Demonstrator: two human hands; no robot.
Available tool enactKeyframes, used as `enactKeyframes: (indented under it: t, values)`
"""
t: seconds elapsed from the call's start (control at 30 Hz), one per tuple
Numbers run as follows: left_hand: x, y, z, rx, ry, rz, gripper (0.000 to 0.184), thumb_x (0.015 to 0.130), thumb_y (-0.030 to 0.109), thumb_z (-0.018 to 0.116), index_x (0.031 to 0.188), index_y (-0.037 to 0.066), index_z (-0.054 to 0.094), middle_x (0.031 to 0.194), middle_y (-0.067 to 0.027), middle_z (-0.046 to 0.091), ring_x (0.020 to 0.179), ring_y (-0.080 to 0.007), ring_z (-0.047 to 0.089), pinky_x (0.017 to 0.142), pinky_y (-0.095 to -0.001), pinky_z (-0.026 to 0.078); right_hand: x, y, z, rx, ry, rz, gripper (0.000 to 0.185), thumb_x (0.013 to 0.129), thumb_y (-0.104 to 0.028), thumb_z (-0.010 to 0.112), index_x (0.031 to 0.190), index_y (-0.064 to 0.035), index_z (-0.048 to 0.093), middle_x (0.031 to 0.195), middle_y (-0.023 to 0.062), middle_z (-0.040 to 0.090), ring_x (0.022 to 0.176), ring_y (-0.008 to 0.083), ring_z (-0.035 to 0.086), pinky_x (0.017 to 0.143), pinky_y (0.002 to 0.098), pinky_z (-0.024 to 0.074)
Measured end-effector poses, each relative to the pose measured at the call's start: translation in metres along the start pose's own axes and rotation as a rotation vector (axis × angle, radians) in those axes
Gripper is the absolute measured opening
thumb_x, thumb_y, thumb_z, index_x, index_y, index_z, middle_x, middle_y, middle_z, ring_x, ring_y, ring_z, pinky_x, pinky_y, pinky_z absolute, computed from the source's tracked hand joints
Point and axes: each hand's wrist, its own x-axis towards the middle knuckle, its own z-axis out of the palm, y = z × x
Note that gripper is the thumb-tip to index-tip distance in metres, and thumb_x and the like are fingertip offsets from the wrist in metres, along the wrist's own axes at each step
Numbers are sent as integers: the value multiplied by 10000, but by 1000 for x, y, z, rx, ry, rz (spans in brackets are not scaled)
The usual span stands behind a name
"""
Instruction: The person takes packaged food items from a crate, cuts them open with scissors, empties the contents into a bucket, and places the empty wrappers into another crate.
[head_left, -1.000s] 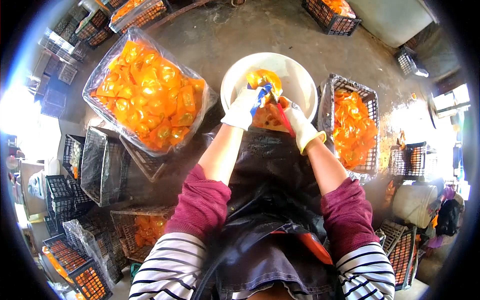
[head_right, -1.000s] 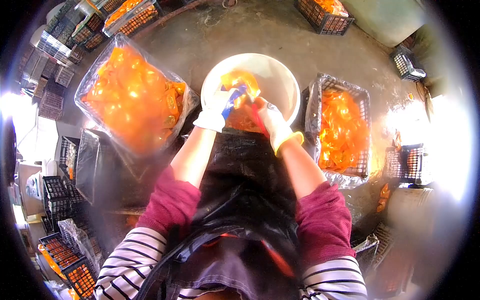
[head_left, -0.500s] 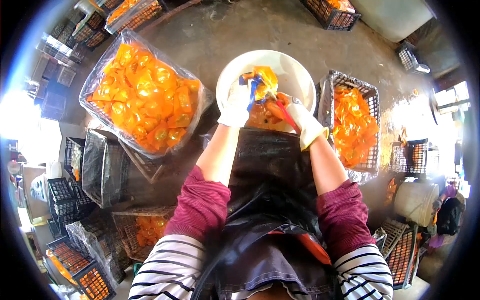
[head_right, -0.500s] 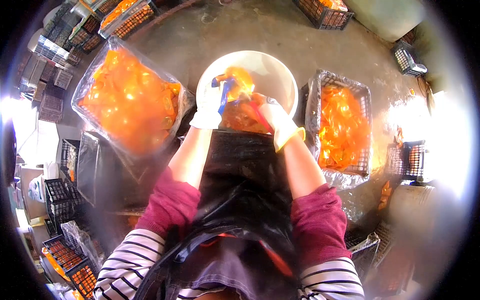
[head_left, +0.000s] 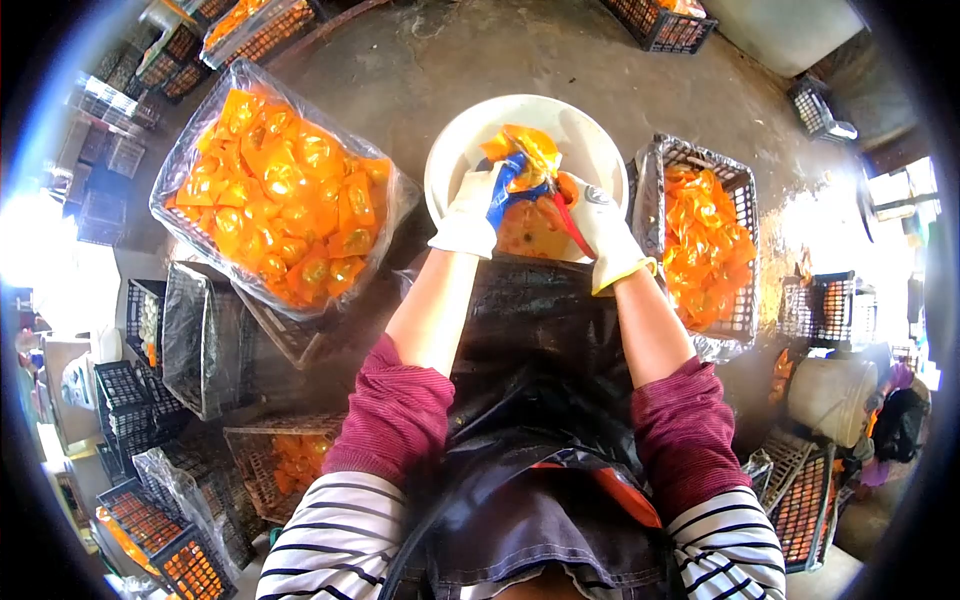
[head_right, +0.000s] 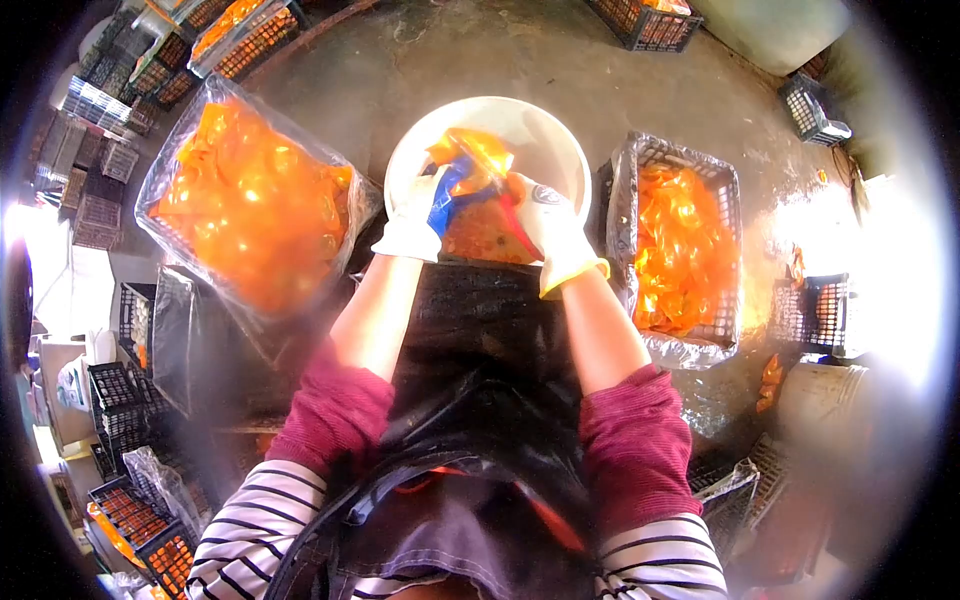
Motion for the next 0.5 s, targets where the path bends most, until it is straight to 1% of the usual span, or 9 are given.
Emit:
enactKeyframes:
  t: [0.07, 0.13, 0.23, 0.3, 0.37, 0.4, 0.43, 0.47, 0.5]
  values:
    - [-1, 0, 2, -210, 4, -9, 554, 904, 408, 610, 1224, -41, 547, 1094, -135, 643, 982, -219, 631, 796, -302, 529, -5, -12, -4, -78, -10, -29, 247, 920, -102, 589, 1155, -25, 584, 939, 38, 620, 819, 94, 571, 685, 231, 478]
    - [-13, 26, 2, -767, 3, -199, 543, 879, 373, 652, 1244, -9, 526, 1121, -144, 613, 1081, -245, 598, 829, -325, 549, -7, -16, -6, -130, 5, -66, 249, 924, -100, 582, 1161, -23, 579, 969, 46, 622, 839, 93, 568, 695, 232, 481]
    - [-16, 27, -2, -882, -86, -120, 545, 873, 311, 671, 1272, -15, 492, 1133, -162, 599, 1028, -263, 620, 760, -329, 589, -1, 2, -5, -109, 81, -210, 263, 909, -93, 605, 1161, -21, 579, 1004, 66, 629, 898, 97, 567, 717, 236, 488]
    - [-6, 11, -5, -586, -204, 2, 527, 852, 225, 690, 1267, -26, 484, 1124, -156, 592, 987, -242, 629, 727, -309, 592, 3, 8, -7, 140, 44, -106, 278, 895, -81, 618, 1161, -16, 576, 1027, 80, 629, 934, 117, 569, 755, 249, 487]
    - [-5, 8, -5, -551, -217, -24, 523, 834, 163, 697, 1267, -32, 478, 1089, -144, 596, 948, -214, 629, 716, -291, 583, 9, 19, -6, 284, 37, -71, 293, 883, -80, 629, 1163, -13, 572, 1028, 97, 631, 950, 141, 576, 786, 261, 484]
    - [-9, 13, -4, -665, -172, -110, 524, 826, 143, 694, 1270, -31, 476, 1058, -136, 604, 929, -196, 626, 721, -284, 572, 11, 23, -4, 304, 49, -89, 301, 878, -86, 633, 1164, -14, 570, 1017, 107, 632, 947, 154, 582, 798, 268, 481]
    - [-12, 19, -3, -778, -126, -197, 527, 818, 123, 692, 1273, -30, 474, 1027, -127, 612, 911, -178, 622, 726, -277, 561, 12, 28, -4, 194, 53, -115, 306, 876, -96, 635, 1164, -16, 570, 1005, 114, 633, 941, 168, 586, 805, 275, 478]
    - [-13, 28, -5, -628, -85, -224, 536, 813, 120, 688, 1278, -31, 468, 1011, -123, 613, 898, -172, 617, 722, -274, 550, 11, 23, -5, 84, 61, -140, 310, 874, -105, 638, 1163, -17, 569, 993, 122, 635, 935, 181, 591, 811, 282, 475]
    - [-15, 36, -6, -476, -44, -251, 545, 808, 117, 684, 1283, -32, 463, 995, -119, 614, 886, -165, 612, 718, -272, 539, 0, -6, -10, -156, 61, -169, 310, 876, -119, 638, 1162, -20, 570, 979, 128, 636, 925, 193, 595, 812, 291, 472]
